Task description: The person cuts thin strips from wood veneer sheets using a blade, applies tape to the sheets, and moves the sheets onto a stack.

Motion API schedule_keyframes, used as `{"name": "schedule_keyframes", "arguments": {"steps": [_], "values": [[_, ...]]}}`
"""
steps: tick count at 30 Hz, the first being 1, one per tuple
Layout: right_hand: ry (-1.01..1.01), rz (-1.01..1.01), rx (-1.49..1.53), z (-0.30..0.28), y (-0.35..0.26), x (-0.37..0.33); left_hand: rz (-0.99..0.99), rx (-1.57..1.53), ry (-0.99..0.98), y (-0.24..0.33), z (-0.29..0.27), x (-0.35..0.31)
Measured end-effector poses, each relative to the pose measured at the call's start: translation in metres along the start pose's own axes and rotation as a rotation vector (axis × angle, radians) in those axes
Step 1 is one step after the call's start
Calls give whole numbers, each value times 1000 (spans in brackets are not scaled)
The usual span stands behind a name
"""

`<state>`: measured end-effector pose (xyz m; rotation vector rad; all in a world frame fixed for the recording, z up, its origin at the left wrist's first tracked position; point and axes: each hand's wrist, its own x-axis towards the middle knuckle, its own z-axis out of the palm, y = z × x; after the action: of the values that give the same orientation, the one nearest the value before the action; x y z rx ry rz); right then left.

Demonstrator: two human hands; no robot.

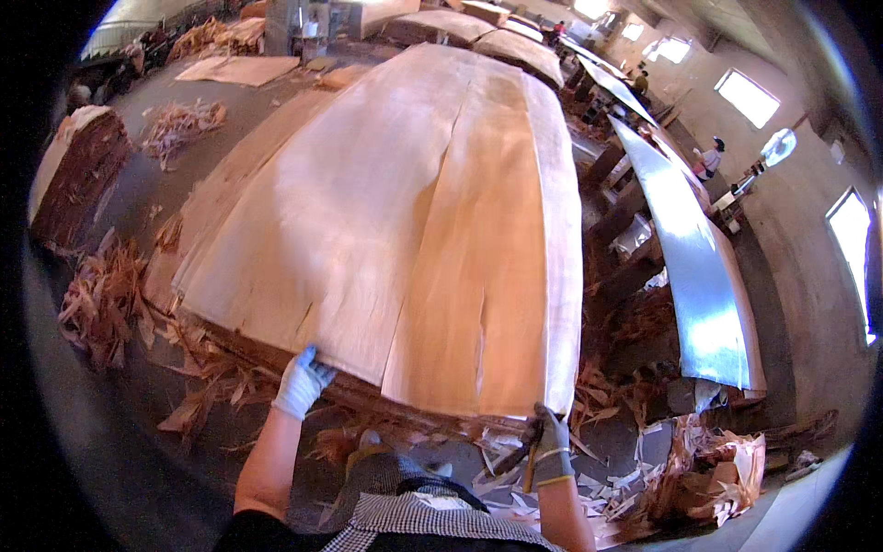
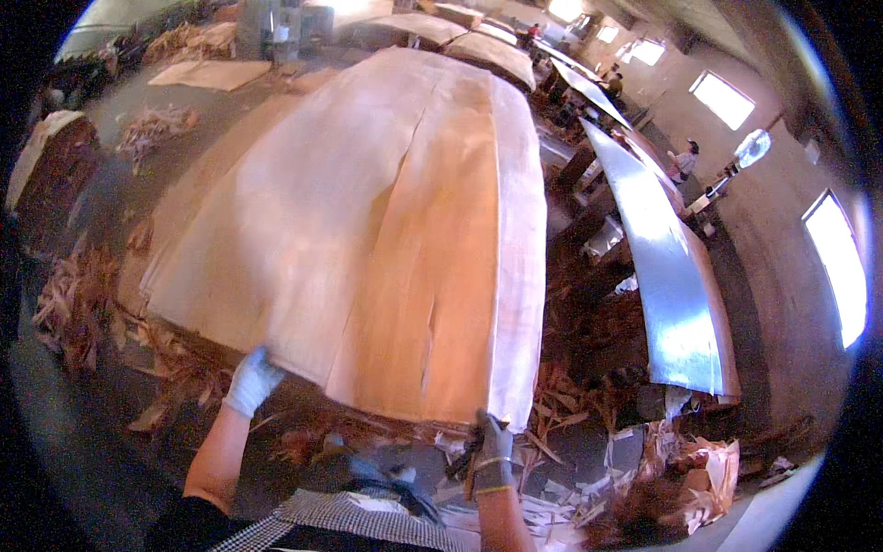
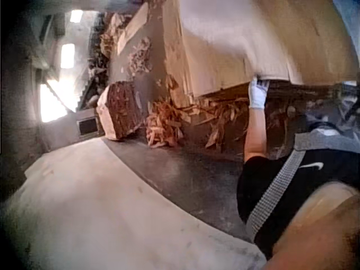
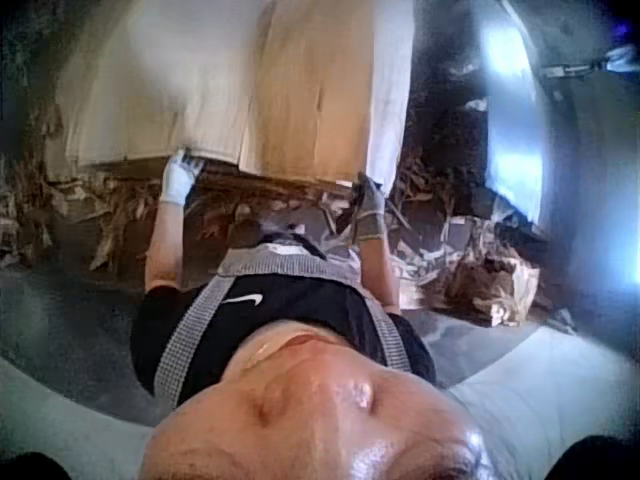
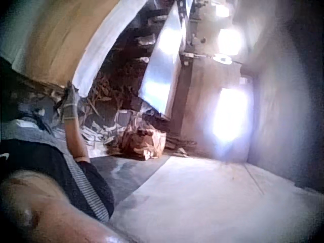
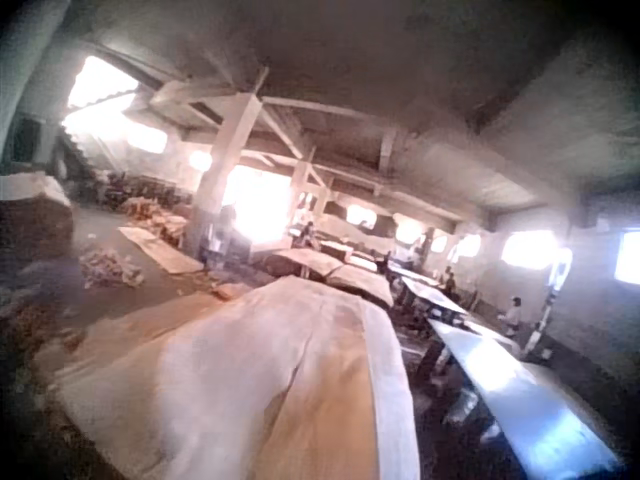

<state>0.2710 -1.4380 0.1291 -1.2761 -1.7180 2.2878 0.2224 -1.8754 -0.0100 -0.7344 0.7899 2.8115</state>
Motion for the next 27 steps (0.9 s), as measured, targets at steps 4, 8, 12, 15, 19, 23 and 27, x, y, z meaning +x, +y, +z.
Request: {"name": "schedule_keyframes", "arguments": {"steps": [4,8,12,15,19,23,27], "values": [[61,13,74,-76,4,-7,-112,-51,-4,-37,59,-66],[-6,-29,134,-120,-7,-43,21,4,-57,-63,59,-108],[-49,-5,214,-213,-4,-36,25,132,-59,-126,85,-135],[19,-27,216,-278,-2,-30,11,210,-94,-175,124,-159],[12,-4,260,-355,11,-16,-64,239,-113,-230,134,-160],[105,-78,267,-420,-16,-19,-210,291,-191,-300,165,-146],[132,-80,217,-459,-67,-6,-324,394,-280,-358,223,-122]]}}
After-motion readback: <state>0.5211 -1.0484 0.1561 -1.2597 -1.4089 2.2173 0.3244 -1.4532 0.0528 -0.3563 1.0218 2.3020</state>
